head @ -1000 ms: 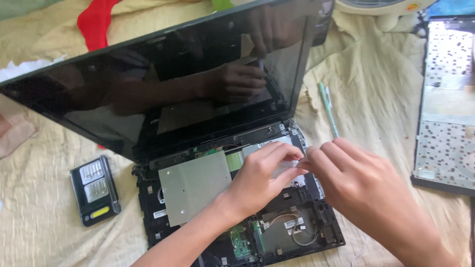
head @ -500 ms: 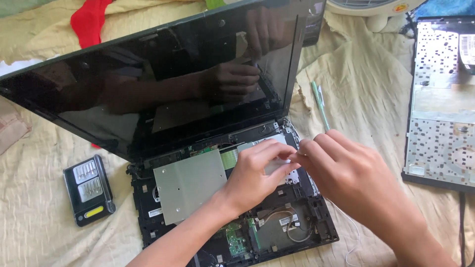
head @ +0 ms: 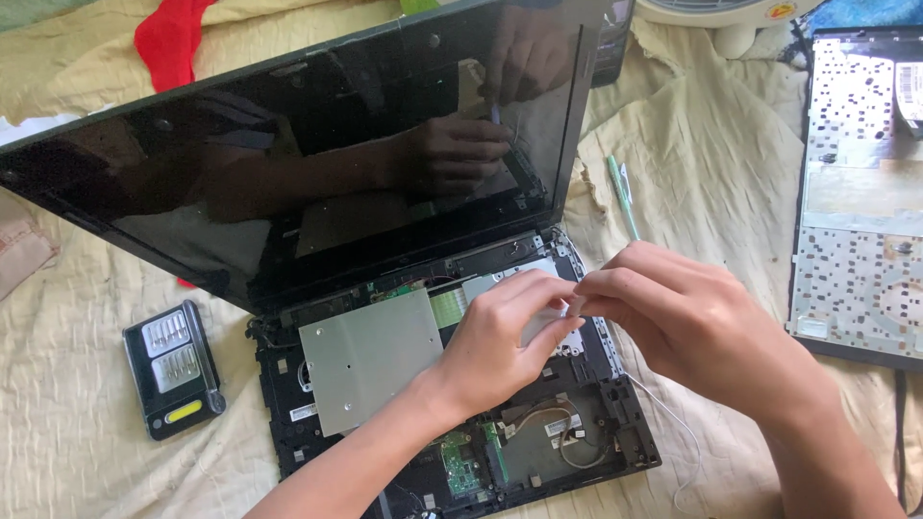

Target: Securing internal components of a laptop using a precision screwdriver.

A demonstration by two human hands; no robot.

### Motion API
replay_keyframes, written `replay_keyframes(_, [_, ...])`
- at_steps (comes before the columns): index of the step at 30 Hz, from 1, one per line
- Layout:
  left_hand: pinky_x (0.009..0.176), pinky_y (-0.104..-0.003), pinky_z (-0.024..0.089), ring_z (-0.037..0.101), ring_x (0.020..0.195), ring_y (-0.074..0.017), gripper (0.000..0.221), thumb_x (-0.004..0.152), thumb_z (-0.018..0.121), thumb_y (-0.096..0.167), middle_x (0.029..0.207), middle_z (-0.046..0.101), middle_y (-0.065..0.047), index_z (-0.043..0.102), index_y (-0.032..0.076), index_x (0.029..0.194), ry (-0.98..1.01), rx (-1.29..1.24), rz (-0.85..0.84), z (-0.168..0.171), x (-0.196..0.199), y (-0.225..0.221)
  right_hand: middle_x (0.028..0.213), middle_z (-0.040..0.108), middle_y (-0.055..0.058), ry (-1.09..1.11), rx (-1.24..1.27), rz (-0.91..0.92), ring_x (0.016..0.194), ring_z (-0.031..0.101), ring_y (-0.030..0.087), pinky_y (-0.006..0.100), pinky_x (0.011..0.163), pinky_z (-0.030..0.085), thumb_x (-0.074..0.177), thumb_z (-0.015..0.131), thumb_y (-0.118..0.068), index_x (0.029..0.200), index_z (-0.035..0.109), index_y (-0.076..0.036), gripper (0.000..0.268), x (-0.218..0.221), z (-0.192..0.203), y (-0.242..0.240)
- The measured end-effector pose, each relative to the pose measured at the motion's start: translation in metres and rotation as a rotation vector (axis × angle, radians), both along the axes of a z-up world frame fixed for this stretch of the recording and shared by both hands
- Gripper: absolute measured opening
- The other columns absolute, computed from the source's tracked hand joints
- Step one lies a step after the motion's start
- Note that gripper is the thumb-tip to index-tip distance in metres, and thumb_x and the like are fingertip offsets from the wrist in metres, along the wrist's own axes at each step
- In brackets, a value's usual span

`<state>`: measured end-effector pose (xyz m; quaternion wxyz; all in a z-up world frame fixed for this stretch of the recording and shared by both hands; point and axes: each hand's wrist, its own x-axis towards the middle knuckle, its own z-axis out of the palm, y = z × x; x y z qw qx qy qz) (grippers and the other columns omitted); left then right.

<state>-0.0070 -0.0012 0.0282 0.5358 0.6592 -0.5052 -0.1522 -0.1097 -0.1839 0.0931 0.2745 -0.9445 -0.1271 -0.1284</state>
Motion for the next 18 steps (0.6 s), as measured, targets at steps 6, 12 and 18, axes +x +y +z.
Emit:
replay_keyframes(6, [0.085, -0.036, 0.053, 0.065, 0.093, -0.0254, 0.018, 0.101, 0.065, 0.015, 0.101, 0.065, -0.012, 0.061, 0.002, 0.113, -0.012, -0.022, 0.001, -0.003, -0.001, 0.000, 0.083, 0.059, 0.007, -0.051, -0.059, 0.010, 0.070, 0.057, 0.023, 0.035, 0.059, 0.049, 0.100, 0.061, -0.005, 0.107, 0.062, 0.000, 0.009, 0.000, 0.006, 0.011])
replay_keyframes(12, [0.078, -0.036, 0.053, 0.067, 0.086, -0.0257, 0.012, 0.097, 0.070, 0.005, 0.095, 0.067, -0.012, 0.064, 0.000, 0.107, -0.048, -0.070, 0.010, -0.004, -0.001, -0.003, 0.087, 0.073, 0.003, 0.055, 0.101, -0.018, 0.078, 0.071, 0.013, 0.022, 0.076, 0.064, 0.088, 0.076, -0.020, 0.107, 0.072, -0.005, 0.024, 0.002, -0.009, -0.010])
replay_keyframes(18, [0.080, -0.033, 0.055, 0.068, 0.087, -0.0233, 0.013, 0.095, 0.071, -0.004, 0.098, 0.067, -0.011, 0.063, 0.000, 0.105, -0.009, -0.082, 0.008, -0.007, -0.001, 0.000, 0.126, 0.063, 0.028, -0.212, -0.087, -0.349, 0.083, 0.061, 0.027, 0.041, 0.080, 0.053, 0.114, 0.056, -0.025, 0.143, 0.062, 0.010, 0.046, 0.042, -0.034, -0.061])
